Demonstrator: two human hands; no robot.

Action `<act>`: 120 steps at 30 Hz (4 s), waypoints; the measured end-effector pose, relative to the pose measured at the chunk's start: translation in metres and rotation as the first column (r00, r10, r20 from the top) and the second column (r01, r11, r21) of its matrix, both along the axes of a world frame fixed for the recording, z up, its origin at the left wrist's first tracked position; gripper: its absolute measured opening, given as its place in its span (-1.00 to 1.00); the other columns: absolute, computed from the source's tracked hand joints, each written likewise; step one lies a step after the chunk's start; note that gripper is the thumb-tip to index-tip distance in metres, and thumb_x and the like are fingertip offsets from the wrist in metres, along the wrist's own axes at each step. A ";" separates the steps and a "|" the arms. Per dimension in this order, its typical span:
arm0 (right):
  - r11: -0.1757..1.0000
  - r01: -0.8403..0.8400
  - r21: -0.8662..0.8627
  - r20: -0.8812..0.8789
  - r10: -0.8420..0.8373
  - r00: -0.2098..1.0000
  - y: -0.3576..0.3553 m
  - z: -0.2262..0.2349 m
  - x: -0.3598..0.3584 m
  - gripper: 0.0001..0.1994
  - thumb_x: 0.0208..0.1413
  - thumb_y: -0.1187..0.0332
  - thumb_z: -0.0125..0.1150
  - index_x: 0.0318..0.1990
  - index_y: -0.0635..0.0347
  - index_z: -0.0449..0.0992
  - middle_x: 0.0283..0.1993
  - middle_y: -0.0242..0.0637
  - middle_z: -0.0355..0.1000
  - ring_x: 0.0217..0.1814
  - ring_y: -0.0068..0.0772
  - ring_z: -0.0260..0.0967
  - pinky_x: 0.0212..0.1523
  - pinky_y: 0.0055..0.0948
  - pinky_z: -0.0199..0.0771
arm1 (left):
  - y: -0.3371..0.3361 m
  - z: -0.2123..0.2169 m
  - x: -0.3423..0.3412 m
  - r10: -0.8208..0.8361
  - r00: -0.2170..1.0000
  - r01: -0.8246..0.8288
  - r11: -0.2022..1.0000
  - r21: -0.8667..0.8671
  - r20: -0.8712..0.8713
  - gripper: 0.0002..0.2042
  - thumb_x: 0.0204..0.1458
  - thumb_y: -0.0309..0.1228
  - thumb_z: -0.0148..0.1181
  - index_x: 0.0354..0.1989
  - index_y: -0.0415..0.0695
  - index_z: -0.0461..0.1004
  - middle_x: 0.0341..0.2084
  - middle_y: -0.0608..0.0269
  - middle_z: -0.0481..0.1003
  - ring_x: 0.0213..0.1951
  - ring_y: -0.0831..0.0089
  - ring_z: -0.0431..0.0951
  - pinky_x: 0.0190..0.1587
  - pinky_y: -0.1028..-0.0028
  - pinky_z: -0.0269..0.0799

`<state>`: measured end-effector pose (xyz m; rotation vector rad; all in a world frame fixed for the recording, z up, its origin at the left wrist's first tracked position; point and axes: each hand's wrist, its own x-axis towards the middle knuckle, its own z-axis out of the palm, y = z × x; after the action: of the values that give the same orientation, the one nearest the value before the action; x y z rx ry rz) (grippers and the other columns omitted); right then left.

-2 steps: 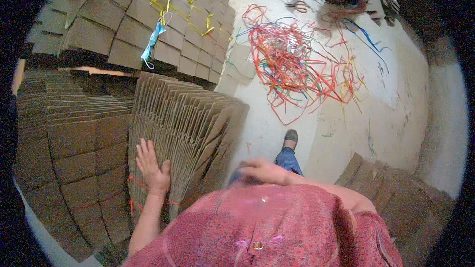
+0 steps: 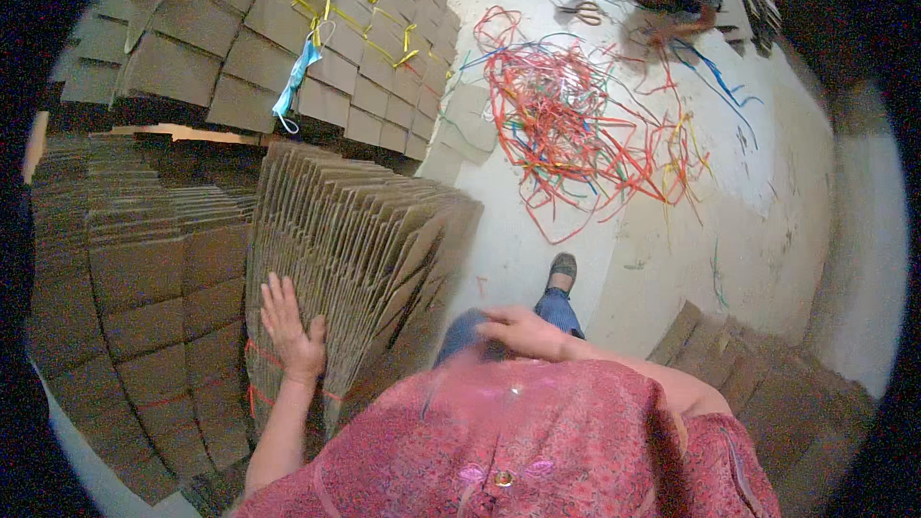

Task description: The person aligns a stack of flat cardboard sheets on a table, then ties the stack with red plastic straps using both hands. After securing the bundle, the person lifts it and places it on the floor next to other stacked bundles.

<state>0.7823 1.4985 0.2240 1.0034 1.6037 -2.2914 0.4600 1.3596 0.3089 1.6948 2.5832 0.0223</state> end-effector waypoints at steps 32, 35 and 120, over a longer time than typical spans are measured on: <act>0.918 -0.381 0.110 0.009 0.383 0.924 0.234 -0.193 -0.025 -0.63 0.09 0.24 0.06 -0.01 0.28 0.39 -0.07 0.05 0.40 -0.01 0.02 0.36 0.02 -0.22 0.34 | 0.427 -0.180 0.067 0.265 0.635 0.376 0.715 -0.590 0.726 -0.70 0.12 -0.29 -0.19 -0.26 -0.25 0.41 -0.32 -0.06 0.45 -0.31 0.01 0.48 -0.25 0.15 0.41; 0.959 -0.280 0.040 0.017 0.279 0.960 0.228 -0.234 0.009 -0.66 0.06 0.32 0.10 -0.01 0.28 0.40 -0.09 0.07 0.40 -0.04 0.02 0.38 -0.03 -0.25 0.38 | 0.402 -0.383 0.050 0.137 0.782 0.350 0.712 -0.609 0.609 -0.68 0.12 -0.28 -0.20 -0.39 -0.20 0.48 -0.46 -0.06 0.49 -0.30 0.02 0.51 -0.23 0.13 0.41; 0.735 0.460 -0.497 0.560 -0.133 0.818 0.303 -0.278 0.011 -0.59 0.16 0.19 -0.05 0.04 0.32 0.26 -0.29 -0.09 0.44 -0.45 -0.35 0.41 -0.47 -0.49 0.43 | 0.305 -0.262 -0.176 0.936 0.050 -0.981 -0.019 -0.192 -0.349 0.13 -0.28 -0.06 0.39 0.25 -0.39 -0.36 0.16 -0.17 0.07 0.24 0.20 0.07 0.29 0.46 -0.08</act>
<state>0.7931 1.8019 -0.0535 1.5625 0.4379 -2.2223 0.2840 1.6648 0.0470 -0.5888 2.8950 -0.5174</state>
